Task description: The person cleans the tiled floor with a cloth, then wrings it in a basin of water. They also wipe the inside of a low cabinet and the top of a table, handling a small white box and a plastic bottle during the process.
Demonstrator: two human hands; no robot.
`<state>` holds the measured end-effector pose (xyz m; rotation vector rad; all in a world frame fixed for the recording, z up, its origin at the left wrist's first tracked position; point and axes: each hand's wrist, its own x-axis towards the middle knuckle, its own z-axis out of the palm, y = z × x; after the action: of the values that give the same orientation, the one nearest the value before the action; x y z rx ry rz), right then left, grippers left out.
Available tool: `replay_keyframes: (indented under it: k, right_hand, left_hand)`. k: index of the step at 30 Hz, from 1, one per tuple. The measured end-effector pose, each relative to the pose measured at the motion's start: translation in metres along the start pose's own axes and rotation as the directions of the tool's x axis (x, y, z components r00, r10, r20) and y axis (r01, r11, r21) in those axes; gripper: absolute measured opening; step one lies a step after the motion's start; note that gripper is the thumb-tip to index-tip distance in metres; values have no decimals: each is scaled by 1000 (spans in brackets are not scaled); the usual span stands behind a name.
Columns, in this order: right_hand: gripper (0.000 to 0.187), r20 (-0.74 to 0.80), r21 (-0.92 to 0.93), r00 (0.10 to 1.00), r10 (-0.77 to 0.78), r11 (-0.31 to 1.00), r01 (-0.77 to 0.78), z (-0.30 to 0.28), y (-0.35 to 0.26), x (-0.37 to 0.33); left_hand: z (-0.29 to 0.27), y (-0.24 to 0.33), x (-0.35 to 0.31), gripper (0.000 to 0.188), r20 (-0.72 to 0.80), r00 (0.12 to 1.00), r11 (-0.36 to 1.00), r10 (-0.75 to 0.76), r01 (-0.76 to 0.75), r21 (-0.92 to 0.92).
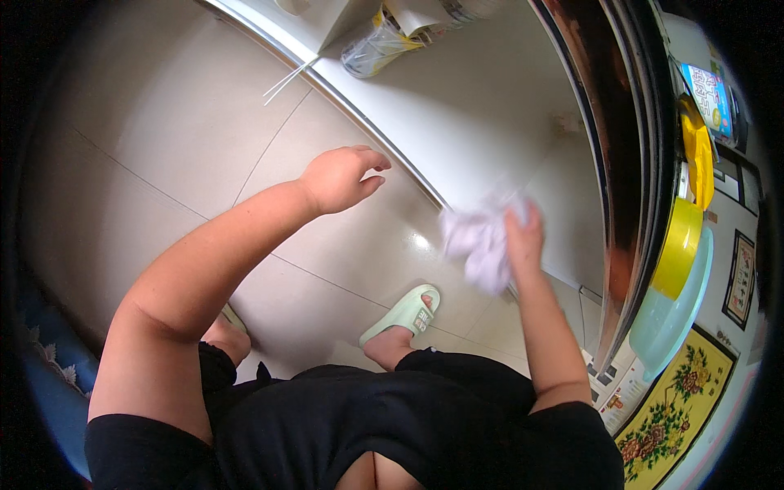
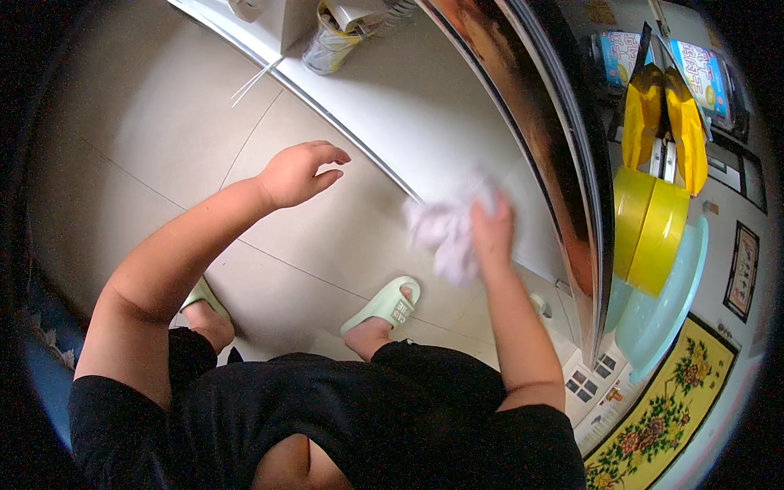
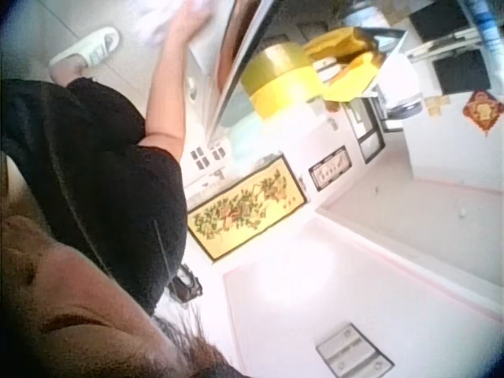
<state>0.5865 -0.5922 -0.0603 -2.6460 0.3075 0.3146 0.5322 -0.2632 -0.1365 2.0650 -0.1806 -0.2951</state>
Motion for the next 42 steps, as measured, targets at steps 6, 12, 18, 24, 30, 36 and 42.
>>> replay_keyframes:
  k: [6,12,18,24,30,36,42]
  right_hand:
    - [75,-238,-356,959,-154,932,62,66,5,156]
    - [49,78,-507,834,-546,698,505,125,-107,64]
    - [46,373,-401,722,-583,601,692,70,5,-43]
    - [49,360,-388,923,-138,878,282,-2,49,-68]
    - [46,204,-458,767,-609,633,624,57,-18,-53]
    - [45,303,-583,852,-427,624,520,35,56,-62]
    - [45,471,-622,818,-329,534,573,-53,187,-85]
  left_hand:
    - [-4,-12,-8,21,-56,998,1000,6,-6,-5]
    - [11,-14,-5,20,-64,995,997,-72,72,0]
    - [-2,7,14,21,49,996,994,78,-81,73]
    - [16,4,33,47,106,982,823,159,-191,535]
    - [39,39,38,80,313,921,437,-232,-189,879]
    - [37,85,43,92,342,859,355,-381,-206,912]
    - [51,82,42,103,298,870,289,-393,-191,938]
